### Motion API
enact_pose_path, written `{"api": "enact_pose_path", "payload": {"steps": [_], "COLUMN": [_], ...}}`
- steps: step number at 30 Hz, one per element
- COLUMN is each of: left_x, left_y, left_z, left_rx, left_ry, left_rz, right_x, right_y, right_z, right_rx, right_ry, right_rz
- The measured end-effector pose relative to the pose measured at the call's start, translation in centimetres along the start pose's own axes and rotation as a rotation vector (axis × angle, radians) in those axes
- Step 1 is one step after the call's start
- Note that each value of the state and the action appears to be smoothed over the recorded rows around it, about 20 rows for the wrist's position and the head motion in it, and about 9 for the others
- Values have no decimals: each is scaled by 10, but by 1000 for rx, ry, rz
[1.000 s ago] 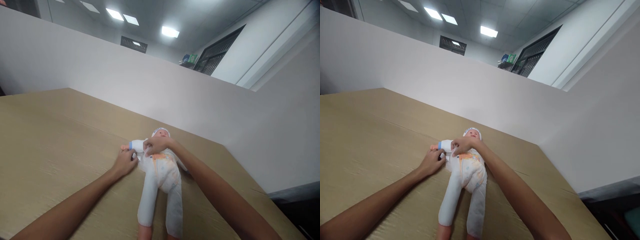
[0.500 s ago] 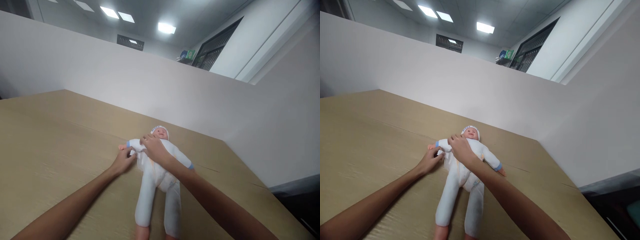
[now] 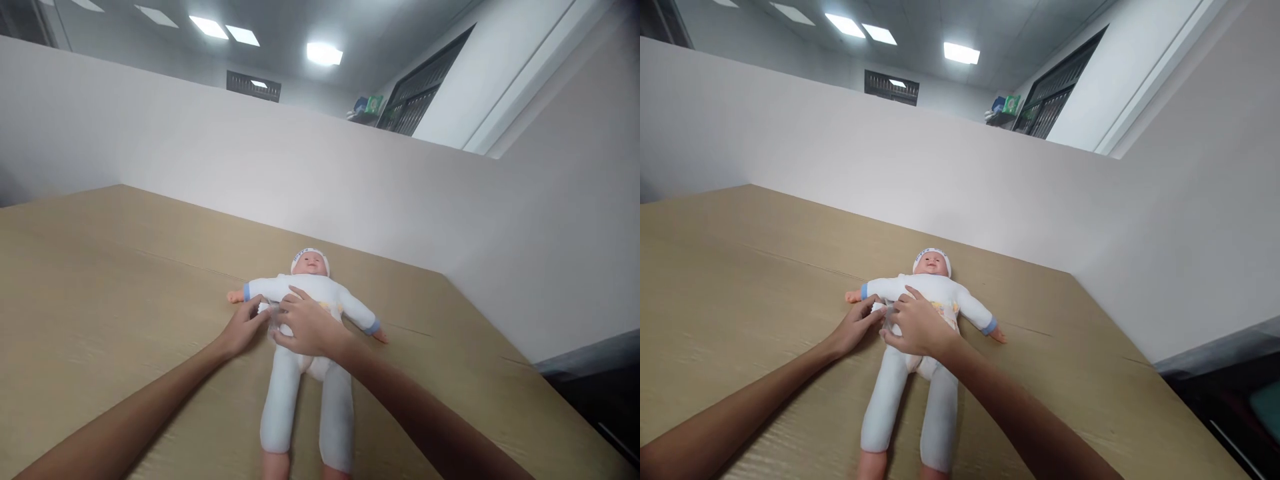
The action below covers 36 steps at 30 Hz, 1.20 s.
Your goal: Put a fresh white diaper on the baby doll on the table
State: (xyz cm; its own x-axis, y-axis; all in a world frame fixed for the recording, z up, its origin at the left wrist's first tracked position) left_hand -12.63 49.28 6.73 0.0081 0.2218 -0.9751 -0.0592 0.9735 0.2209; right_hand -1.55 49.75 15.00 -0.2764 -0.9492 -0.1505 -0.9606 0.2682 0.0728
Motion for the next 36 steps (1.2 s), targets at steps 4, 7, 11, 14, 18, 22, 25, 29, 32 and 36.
{"api": "enact_pose_path", "payload": {"steps": [4, 7, 11, 14, 18, 22, 25, 29, 32, 36], "left_x": [4, 6, 4, 1, -7, -13, -15, -15, -17, -17], "left_y": [1, 2, 4, 6, 10, 13, 15, 18, 21, 23], "left_z": [4, 1, 1, 9, 23, 34, 40, 45, 49, 51], "left_rx": [5, -7, -5, 15, 17, 14, 0, -31, -37, -23], "left_ry": [-68, -90, -114, -138, -136, -106, -83, -74, -111, -157], "left_rz": [-18, -13, -4, -8, -12, -12, -12, -30, -40, -55], "right_x": [4, 0, -18, -31, -40, -43, -43, -43, -44, -47], "right_y": [9, -1, -36, -58, -67, -69, -71, -72, -71, -69], "right_z": [2, -11, -33, -30, -12, -3, -4, -6, -5, -1], "right_rx": [5, -95, -306, -378, -430, -469, -476, -468, -461, -452], "right_ry": [-6, 89, 234, 305, 403, 450, 472, 492, 499, 513], "right_rz": [-14, 21, 158, 265, 335, 360, 377, 383, 391, 417]}}
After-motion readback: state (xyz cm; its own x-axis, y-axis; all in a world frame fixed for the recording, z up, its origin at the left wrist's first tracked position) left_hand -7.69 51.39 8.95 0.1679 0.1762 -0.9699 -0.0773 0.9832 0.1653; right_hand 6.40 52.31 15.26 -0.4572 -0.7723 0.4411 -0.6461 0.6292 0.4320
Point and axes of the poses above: each hand's wrist, its own y-axis towards the middle knuckle, its own z-axis out of the palm, x = y × z, the point moved 9 cm from there along y, towards the middle knuckle, and after that the axes turned 7 degrees about -y, right-handed, at the moved point
